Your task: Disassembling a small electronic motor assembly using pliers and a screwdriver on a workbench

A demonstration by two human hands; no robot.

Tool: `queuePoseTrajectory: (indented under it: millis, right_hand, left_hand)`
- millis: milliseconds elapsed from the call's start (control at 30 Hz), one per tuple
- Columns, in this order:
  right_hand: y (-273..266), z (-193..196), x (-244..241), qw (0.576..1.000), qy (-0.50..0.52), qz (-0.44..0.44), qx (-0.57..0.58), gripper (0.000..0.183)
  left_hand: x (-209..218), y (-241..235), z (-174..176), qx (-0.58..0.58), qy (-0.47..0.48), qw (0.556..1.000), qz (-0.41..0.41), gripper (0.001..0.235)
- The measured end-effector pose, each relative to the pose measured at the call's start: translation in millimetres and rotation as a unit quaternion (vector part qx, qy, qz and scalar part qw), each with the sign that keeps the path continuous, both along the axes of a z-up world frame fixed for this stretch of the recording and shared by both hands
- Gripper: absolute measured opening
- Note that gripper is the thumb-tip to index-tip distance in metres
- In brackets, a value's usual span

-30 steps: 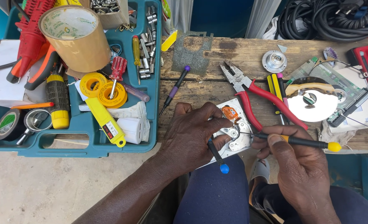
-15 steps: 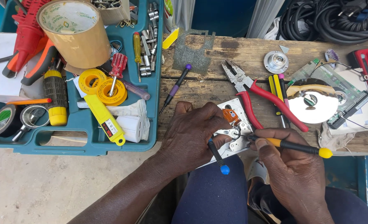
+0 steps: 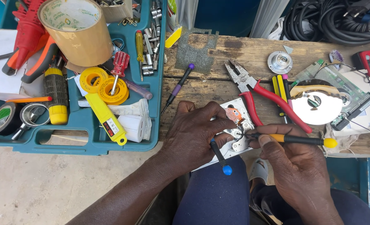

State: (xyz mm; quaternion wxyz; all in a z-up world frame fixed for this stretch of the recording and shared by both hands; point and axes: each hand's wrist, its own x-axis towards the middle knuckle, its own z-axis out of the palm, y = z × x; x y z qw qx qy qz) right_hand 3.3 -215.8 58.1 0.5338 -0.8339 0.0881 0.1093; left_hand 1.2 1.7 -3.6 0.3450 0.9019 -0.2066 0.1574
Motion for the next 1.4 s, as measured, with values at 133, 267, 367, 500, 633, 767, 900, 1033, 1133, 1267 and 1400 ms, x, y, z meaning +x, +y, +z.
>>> queuePoseTrajectory:
  millis: [133, 267, 367, 500, 633, 767, 900, 1033, 1133, 1267, 1400]
  right_hand:
    - [10, 6, -8, 0.996, -0.067, 0.036, -0.042, 0.017]
    - [13, 1, -14, 0.994, -0.103, -0.002, 0.023, 0.014]
    - [12, 0, -17, 0.992, -0.128, -0.003, 0.017, 0.012]
    - [10, -1, -16, 0.984, -0.169, 0.045, -0.041, 0.011]
    - [11, 0, -19, 0.983, -0.165, 0.051, -0.058, 0.012]
    - [9, -1, -19, 0.982, -0.165, 0.076, -0.053, 0.014]
    - [13, 4, -17, 0.985, -0.145, 0.079, -0.048, 0.016]
    - [11, 2, -20, 0.979, -0.162, 0.082, -0.095, 0.016]
    - [6, -3, -21, 0.957, -0.233, 0.117, -0.126, 0.015]
    - [4, -5, -22, 0.947, -0.245, 0.127, -0.166, 0.016]
    - [7, -3, -19, 0.944, -0.250, 0.116, -0.180, 0.013]
  left_hand:
    - [1, 0, 2, -0.013, 0.007, 1.000, 0.004, 0.023]
    - [1, 1, 2, -0.024, 0.016, 1.000, -0.006, 0.024]
    - [-1, 1, 0, -0.043, 0.007, 0.999, -0.009, 0.024]
    - [0, 1, 3, -0.041, 0.015, 0.999, -0.007, 0.023]
    - [-1, 2, 2, -0.051, 0.013, 0.999, -0.010, 0.023]
    - [-1, 2, 1, -0.048, 0.001, 0.999, -0.007, 0.022]
    - [-1, 1, 2, -0.051, -0.002, 0.999, -0.002, 0.020]
    - [-1, 1, 1, -0.041, 0.003, 0.999, -0.002, 0.020]
    - [0, 1, 2, -0.037, 0.009, 0.999, -0.004, 0.020]
    - [-2, 0, 4, -0.056, 0.000, 0.998, 0.004, 0.015]
    - [0, 1, 4, -0.046, 0.009, 0.999, -0.002, 0.019]
